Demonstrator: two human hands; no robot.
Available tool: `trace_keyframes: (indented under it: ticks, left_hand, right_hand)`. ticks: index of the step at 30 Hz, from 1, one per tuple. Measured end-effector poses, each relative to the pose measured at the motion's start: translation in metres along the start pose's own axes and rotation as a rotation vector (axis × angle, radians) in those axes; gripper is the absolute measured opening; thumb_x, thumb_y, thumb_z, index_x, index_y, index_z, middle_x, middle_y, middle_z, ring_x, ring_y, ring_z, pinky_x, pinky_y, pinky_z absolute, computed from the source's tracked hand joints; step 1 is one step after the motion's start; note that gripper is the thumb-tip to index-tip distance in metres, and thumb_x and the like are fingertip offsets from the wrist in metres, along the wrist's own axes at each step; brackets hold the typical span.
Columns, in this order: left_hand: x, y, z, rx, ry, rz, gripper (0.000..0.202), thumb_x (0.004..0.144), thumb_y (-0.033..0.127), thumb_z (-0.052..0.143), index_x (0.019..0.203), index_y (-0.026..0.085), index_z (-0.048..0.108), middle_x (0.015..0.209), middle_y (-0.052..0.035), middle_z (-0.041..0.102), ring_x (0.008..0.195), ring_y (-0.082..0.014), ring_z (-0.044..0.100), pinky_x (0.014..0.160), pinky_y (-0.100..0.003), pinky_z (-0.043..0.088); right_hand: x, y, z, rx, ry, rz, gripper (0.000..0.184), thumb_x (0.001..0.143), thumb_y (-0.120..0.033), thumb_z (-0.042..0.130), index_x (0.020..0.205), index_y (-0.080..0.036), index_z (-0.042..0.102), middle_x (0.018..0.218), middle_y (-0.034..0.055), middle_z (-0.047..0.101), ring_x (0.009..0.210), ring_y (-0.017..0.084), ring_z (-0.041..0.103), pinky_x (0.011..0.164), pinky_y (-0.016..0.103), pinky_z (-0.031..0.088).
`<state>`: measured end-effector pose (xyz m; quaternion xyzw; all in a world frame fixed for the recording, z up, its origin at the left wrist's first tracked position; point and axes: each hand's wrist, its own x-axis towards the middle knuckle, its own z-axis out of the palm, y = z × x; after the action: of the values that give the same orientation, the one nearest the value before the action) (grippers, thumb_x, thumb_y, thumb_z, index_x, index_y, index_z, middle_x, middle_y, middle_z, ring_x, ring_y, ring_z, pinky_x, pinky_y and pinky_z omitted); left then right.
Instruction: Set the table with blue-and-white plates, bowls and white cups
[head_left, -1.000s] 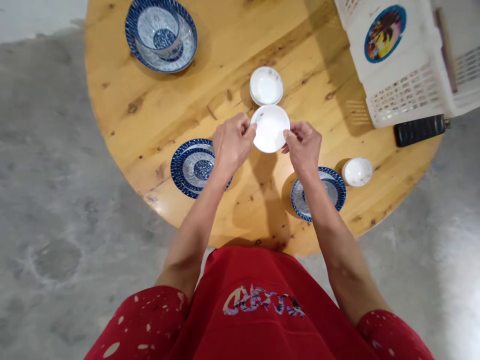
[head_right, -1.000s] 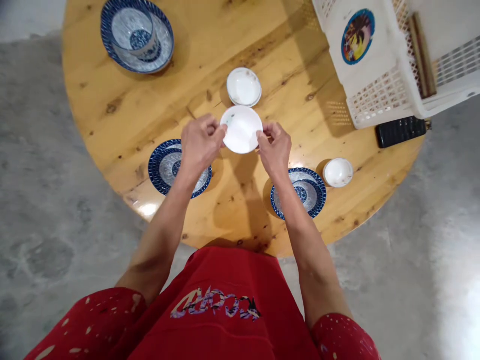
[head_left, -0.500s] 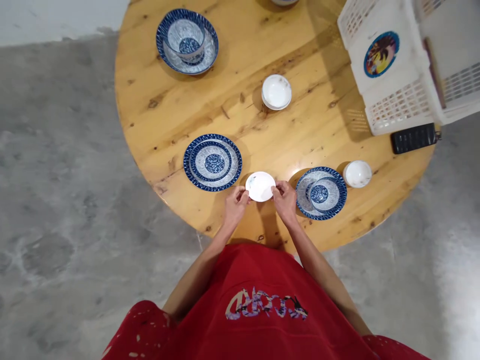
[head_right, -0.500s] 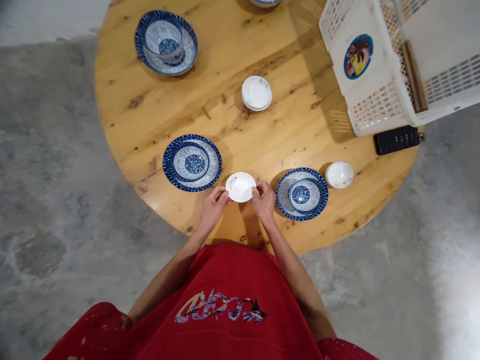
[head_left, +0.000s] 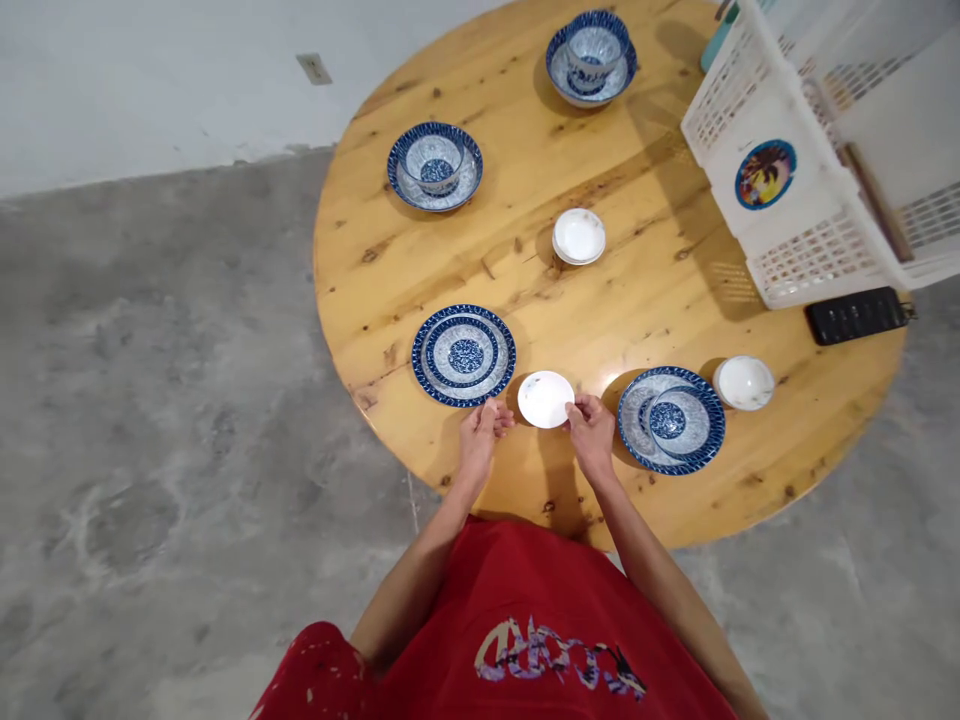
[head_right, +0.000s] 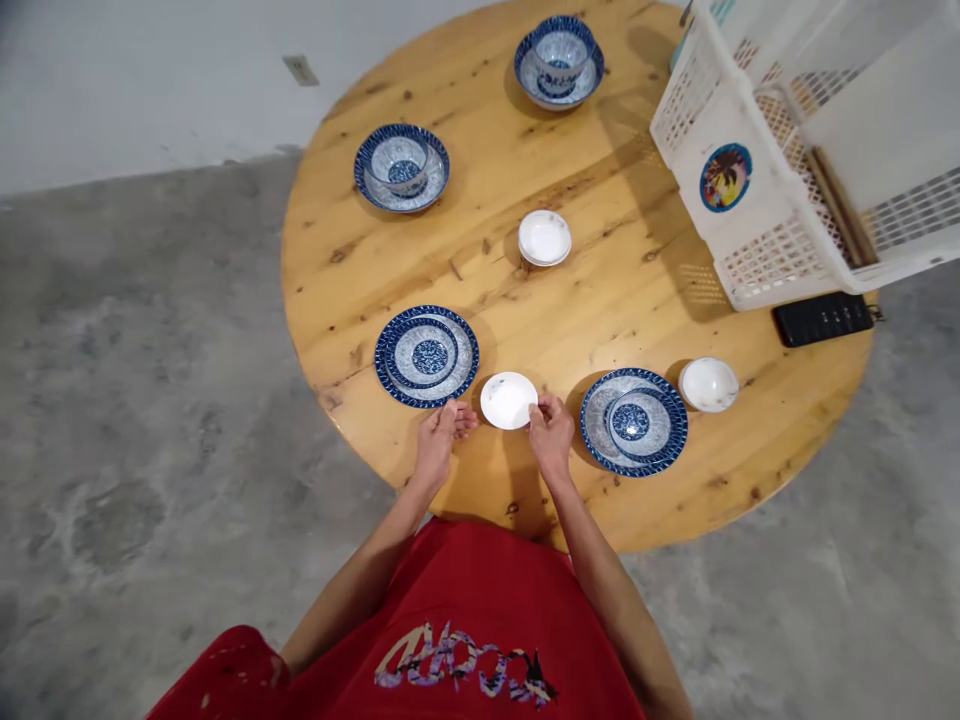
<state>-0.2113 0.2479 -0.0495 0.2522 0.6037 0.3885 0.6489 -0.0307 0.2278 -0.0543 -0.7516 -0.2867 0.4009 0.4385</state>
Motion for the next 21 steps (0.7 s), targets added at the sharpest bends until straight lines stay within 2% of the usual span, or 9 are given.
trace_keyframes:
  ticks: [5,9,15,21]
  left_hand:
    - [-0.001,-0.001,-0.001,-0.038,-0.023,0.003,0.070,0.081,0.073,0.065,0.105,0.008,0.064,0.095,-0.0153,0.070,0.075,-0.0141,0.065,0.065,-0.024,0.046]
    - [-0.001,-0.006,-0.002,0.071,-0.091,0.034,0.058,0.088,0.064,0.061,0.107,0.010,0.064,0.096,-0.0131,0.070,0.076,-0.0137,0.066,0.065,-0.023,0.047]
    - [0.001,-0.005,0.009,0.283,-0.237,0.119,0.032,0.095,0.044,0.054,0.094,0.014,0.063,0.086,-0.0078,0.069,0.075,-0.0145,0.068,0.066,-0.023,0.050]
    - [0.007,0.004,0.013,0.332,-0.204,0.146,0.020,0.095,0.031,0.052,0.094,0.013,0.061,0.083,-0.0068,0.070,0.073,-0.0154,0.069,0.064,-0.023,0.050]
  right_hand:
    - [0.000,-0.003,0.004,-0.003,0.025,0.010,0.041,0.072,-0.048,0.062,0.090,-0.012,0.062,0.085,0.0069,0.063,0.066,0.017,0.058,0.056,0.030,0.050]
    - [0.001,-0.006,0.008,0.013,0.040,0.031,0.042,0.069,-0.050,0.060,0.088,-0.013,0.060,0.079,0.0064,0.063,0.062,0.016,0.057,0.055,0.031,0.049]
    - [0.001,-0.005,0.010,0.012,0.034,0.016,0.038,0.072,-0.047,0.057,0.091,-0.014,0.059,0.082,0.0056,0.064,0.063,0.015,0.056,0.056,0.029,0.049]
    - [0.000,-0.010,0.013,0.041,0.018,0.007,0.040,0.073,-0.048,0.058,0.093,-0.013,0.060,0.084,0.0062,0.064,0.063,0.015,0.058,0.058,0.030,0.051]
